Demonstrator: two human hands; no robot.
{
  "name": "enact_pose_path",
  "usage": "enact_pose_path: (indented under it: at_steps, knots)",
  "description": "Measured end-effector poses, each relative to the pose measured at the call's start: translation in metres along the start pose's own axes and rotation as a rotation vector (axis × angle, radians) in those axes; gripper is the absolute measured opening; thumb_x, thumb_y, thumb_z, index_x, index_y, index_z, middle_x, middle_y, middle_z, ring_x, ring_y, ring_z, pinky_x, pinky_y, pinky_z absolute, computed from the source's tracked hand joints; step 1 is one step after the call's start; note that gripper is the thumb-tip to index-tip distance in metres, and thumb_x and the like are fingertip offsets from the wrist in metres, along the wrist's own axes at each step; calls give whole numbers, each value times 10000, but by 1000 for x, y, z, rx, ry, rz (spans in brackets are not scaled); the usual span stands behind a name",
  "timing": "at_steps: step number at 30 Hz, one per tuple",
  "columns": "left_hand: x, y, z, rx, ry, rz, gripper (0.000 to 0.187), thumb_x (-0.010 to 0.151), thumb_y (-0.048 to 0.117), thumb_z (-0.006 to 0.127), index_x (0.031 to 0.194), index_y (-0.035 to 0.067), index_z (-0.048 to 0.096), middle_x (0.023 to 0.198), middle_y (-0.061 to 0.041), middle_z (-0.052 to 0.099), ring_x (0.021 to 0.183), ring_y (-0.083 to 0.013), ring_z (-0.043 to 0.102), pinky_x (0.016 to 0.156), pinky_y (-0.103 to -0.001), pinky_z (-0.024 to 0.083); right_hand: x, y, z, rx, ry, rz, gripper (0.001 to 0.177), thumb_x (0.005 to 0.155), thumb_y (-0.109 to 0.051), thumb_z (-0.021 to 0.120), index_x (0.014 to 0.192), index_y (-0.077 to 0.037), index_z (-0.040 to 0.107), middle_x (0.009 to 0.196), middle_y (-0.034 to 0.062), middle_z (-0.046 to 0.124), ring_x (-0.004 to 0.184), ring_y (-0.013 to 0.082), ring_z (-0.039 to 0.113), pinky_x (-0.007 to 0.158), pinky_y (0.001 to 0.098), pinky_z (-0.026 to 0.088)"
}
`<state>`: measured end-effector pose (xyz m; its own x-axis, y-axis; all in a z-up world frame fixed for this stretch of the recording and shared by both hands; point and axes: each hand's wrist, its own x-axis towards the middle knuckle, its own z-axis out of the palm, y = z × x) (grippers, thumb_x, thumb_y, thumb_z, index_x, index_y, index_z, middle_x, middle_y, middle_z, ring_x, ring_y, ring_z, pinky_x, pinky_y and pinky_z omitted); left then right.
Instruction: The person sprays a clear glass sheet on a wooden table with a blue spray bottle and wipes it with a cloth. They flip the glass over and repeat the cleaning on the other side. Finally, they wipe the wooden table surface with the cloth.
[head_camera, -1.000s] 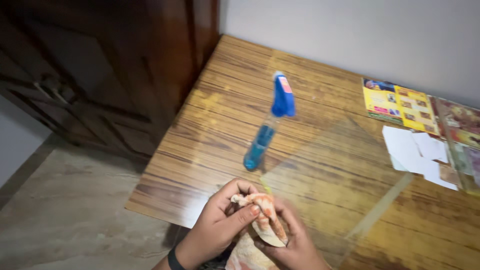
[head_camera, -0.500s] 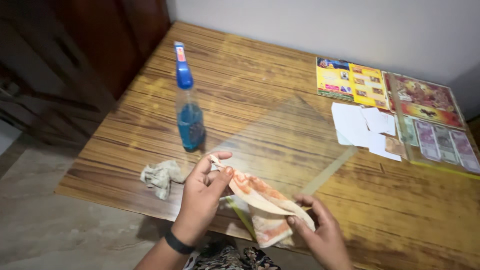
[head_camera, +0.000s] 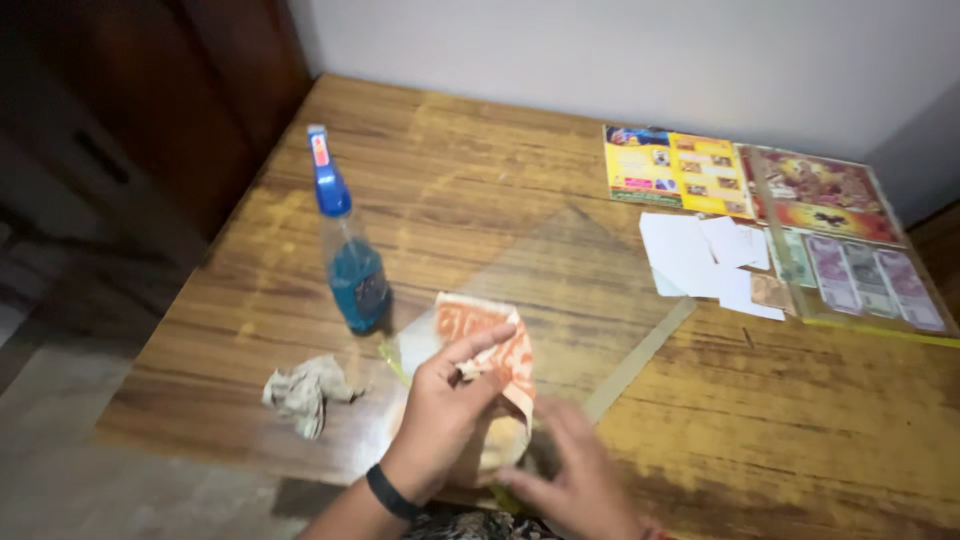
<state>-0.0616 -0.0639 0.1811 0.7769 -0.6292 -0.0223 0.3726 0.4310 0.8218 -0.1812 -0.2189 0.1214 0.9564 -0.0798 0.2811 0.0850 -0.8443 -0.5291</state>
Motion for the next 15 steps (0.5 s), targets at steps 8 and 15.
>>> enact_pose_path:
  at_steps: [8,15]
  knots:
    - [37,32,-31,51,52,-29,536,878,-69,589,1403,37,602,1182,-79,735,954,-128,701,802,-274,582,23,23,1,461,235,524,244,856,-83,698,1092,-75,759,1013,93,776,922,201,707,816,332,561]
    - [68,20,-85,326,-92,220,390,951,-27,583,1323,-3,698,1261,-94,741,1072,-133,684,944,-279,574,0,24,-48,-149,569,229,271,915,-131,655,1171,-138,741,1152,65,712,1109,216,669,972,346,504]
